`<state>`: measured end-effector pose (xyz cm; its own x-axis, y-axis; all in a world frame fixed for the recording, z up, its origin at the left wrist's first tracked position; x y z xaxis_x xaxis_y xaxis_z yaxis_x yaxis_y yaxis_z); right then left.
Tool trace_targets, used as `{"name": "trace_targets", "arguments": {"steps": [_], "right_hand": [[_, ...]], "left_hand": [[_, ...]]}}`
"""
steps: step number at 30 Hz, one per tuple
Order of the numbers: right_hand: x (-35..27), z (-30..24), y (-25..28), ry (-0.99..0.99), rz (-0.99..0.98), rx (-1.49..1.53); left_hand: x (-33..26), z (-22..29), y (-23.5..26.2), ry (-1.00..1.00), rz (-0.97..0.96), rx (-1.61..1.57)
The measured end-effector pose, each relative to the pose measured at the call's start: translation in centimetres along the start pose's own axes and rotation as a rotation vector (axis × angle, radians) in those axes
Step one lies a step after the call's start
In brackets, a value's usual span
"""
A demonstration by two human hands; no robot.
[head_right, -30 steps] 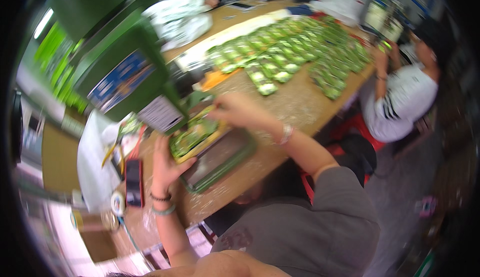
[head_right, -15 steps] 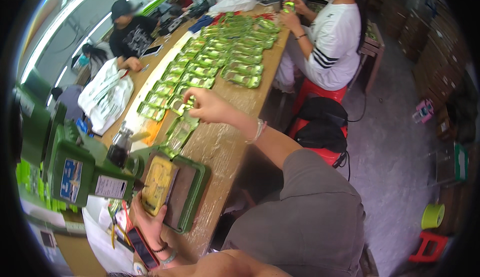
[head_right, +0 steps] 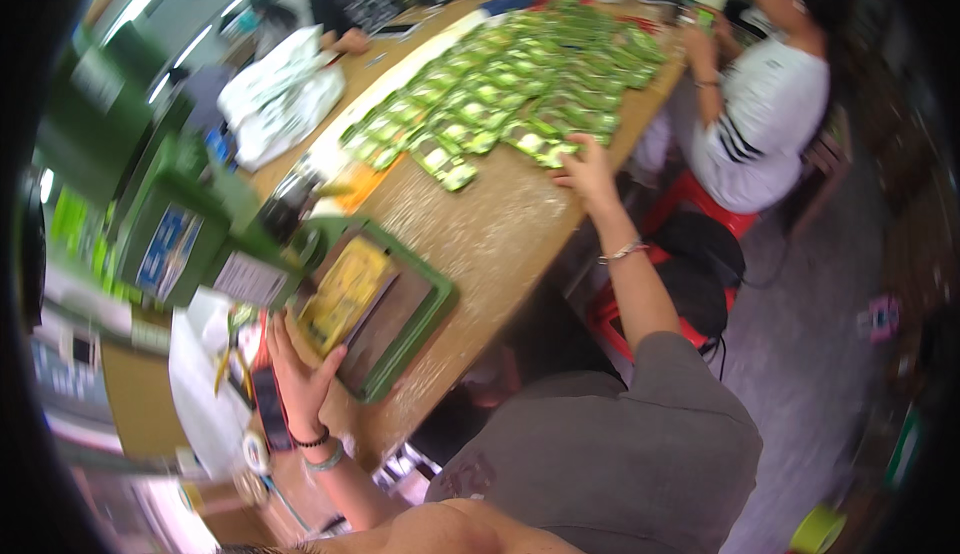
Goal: The person operates a green sealing machine to seal small green plastic containers. They place a container under the press, pull a lever to seal it, remove the sealed unit, and place it into a cardboard tray. This cycle repeats throughout the clip.
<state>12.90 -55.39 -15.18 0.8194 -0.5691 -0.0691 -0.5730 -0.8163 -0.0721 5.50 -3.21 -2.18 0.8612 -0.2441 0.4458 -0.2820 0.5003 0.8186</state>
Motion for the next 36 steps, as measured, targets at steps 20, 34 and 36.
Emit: {"name": "trace_targets", "arguments": {"steps": [20,34,36], "right_hand": [[-3.6,-5.2,-8.1,0.657,-0.309,-0.646],[-14.0,-3.8,-12.0,0.675,-0.554,-0.436],[-22.3,-6.2,-14.4,0.594,-0.831,-0.298]], "left_hand": [[-70.8,-8.2,3.4,1.733,0.664,0.578],[-73.0,-11.7,7.5,1.524,1.701,0.209],[-65.5,-10.5,9.1,1.196,1.844,-0.394]]}}
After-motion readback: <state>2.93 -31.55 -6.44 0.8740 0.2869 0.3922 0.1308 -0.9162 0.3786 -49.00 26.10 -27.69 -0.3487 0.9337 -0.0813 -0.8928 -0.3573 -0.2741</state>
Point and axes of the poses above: each hand's wrist, its own x-axis towards the middle knuckle, its own y-axis out of the back of the hand, z = x × y, the point moved 7 cm from there along x, towards the middle knuckle, and after that the axes turned 3 degrees about -x, right-handed, at the moved point
